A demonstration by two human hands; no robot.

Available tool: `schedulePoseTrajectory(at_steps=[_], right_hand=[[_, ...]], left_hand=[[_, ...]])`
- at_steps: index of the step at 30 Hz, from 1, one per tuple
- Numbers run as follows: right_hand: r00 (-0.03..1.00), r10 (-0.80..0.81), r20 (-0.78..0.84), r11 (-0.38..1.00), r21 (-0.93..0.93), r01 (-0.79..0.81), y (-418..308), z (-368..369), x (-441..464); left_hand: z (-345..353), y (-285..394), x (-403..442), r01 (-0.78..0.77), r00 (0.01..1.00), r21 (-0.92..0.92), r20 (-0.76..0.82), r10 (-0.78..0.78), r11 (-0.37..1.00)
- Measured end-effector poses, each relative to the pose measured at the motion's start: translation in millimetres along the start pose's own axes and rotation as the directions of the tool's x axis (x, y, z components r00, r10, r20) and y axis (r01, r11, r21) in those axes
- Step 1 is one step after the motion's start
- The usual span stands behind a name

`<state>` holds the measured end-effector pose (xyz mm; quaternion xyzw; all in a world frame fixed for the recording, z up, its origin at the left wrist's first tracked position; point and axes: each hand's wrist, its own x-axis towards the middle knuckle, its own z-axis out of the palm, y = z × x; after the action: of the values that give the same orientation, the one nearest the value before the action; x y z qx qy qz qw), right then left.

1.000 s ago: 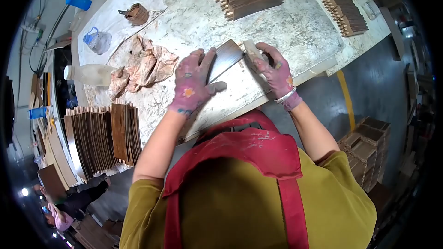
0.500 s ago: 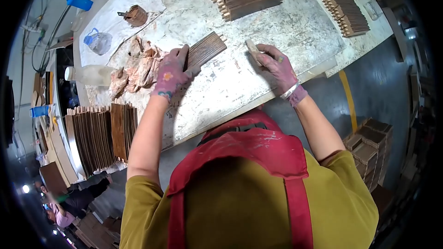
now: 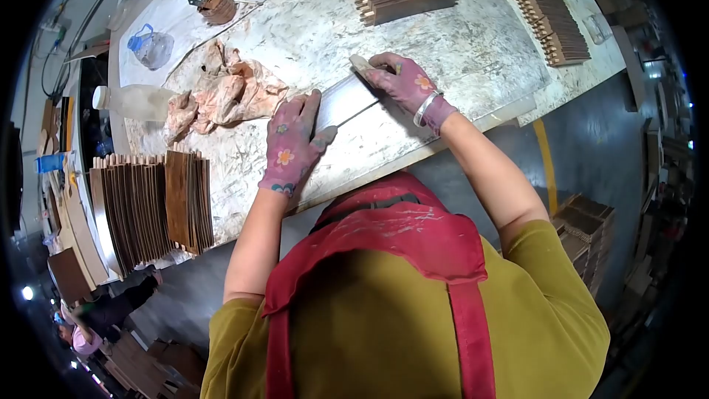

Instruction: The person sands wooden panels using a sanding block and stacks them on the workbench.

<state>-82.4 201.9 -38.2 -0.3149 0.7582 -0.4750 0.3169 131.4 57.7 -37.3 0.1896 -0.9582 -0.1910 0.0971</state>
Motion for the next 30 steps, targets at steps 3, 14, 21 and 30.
schedulePoseTrajectory(at_steps=[3,14,21,30], right_hand=[[0.999,0.013,-0.046,0.999,-0.051,-0.015,6,0,-8],[0.998,0.054,-0.014,0.994,-0.096,-0.055,-6,-4,-23],[0.999,-0.02,0.028,0.977,-0.211,0.025,-25,-36,-59],[0.868,-0.228,0.442,0.632,-0.611,0.477,-88,111,-1]], left_hand=[[0,0,2,0.012,1.0,-0.002,0.024,-0.012,1.0],[6,-1,1,-0.006,1.0,0.086,0.01,0.005,0.996],[17,24,-14,-0.214,0.972,0.207,-0.056,0.23,0.955],[68,37,-33,-0.086,0.995,-0.202,-0.075,0.072,0.976]])
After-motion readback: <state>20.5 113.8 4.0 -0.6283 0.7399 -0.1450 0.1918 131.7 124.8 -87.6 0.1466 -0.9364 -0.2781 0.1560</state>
